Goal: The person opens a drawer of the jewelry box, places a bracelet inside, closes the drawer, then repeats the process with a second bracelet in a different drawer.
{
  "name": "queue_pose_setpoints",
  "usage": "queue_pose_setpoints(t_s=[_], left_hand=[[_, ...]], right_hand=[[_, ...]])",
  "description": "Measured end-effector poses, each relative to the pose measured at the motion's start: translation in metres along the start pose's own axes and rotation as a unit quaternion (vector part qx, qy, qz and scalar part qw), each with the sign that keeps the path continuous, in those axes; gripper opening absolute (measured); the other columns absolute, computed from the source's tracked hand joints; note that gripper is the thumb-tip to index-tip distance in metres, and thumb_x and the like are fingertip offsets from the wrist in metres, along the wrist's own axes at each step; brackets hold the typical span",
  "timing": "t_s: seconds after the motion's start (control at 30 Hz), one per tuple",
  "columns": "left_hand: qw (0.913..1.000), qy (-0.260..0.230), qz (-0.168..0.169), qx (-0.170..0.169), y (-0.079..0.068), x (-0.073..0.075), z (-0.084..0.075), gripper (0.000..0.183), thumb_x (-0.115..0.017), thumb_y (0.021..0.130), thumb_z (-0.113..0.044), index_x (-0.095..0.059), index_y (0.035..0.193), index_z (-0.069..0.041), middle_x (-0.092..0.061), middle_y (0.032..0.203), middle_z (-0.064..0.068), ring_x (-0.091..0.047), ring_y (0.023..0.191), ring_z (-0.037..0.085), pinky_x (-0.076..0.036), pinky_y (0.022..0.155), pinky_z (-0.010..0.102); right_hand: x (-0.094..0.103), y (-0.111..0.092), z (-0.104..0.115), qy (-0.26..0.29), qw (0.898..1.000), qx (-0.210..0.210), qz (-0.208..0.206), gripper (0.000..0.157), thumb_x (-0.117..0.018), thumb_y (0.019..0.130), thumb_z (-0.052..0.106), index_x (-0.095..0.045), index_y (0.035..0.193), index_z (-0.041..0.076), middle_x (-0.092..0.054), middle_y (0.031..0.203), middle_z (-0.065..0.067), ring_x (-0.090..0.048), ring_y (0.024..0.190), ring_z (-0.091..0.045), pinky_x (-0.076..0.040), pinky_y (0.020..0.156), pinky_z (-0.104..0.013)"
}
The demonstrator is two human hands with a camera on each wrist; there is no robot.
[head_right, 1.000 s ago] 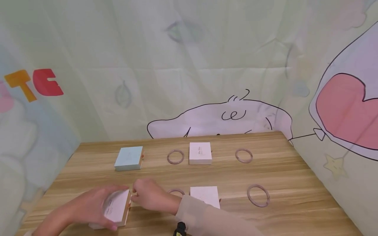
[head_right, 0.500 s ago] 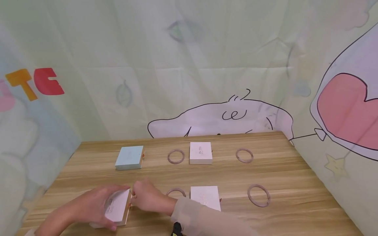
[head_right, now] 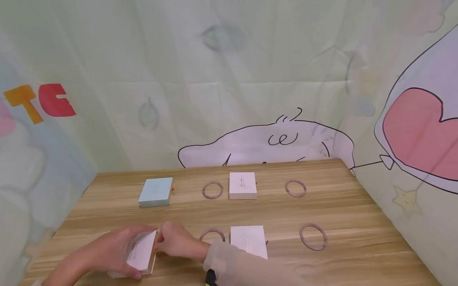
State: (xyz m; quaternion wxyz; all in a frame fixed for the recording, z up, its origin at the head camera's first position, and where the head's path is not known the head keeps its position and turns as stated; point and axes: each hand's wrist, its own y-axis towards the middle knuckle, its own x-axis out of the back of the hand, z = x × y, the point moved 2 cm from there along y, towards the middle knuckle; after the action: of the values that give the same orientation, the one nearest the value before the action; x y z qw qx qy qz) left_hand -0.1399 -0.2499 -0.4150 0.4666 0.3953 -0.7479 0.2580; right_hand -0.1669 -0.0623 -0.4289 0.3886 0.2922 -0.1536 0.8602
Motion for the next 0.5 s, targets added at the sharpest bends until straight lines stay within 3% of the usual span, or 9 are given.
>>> queue_pose_setpoints(t_s=[0.13, 0.5], left_hand=[[1.0000, 0.002, 0.001, 0.002, -0.0005, -0.0004, 0.0003, 0.103, -0.090, 0.055, -0.063, -0.057, 0.135, -0.007, -0.060, 0.124, -0.001, -0.053, 0.095, 0.013, -0.047, 0.077, 0.033], [1.0000, 0.003, 0.001, -0.002, 0.0009, -0.0012, -0.0003, 0.102, -0.091, 0.054, -0.060, -0.057, 0.134, -0.006, -0.060, 0.123, -0.001, -0.053, 0.093, 0.012, -0.046, 0.076, 0.031]], right_hand=[[-0.0039, 0.0008, -0.0012, 0.049, 0.999, -0.007, 0.010, 0.006, -0.073, 0.088, -0.001, -0.074, 0.083, -0.004, -0.062, 0.057, -0.003, -0.048, 0.043, -0.003, -0.040, 0.043, -0.015], [-0.0076, 0.0028, -0.0039, 0.099, 0.995, -0.021, 0.012, 0.009, -0.069, 0.088, -0.008, -0.071, 0.079, -0.007, -0.065, 0.060, -0.007, -0.056, 0.047, -0.010, -0.047, 0.046, -0.017]])
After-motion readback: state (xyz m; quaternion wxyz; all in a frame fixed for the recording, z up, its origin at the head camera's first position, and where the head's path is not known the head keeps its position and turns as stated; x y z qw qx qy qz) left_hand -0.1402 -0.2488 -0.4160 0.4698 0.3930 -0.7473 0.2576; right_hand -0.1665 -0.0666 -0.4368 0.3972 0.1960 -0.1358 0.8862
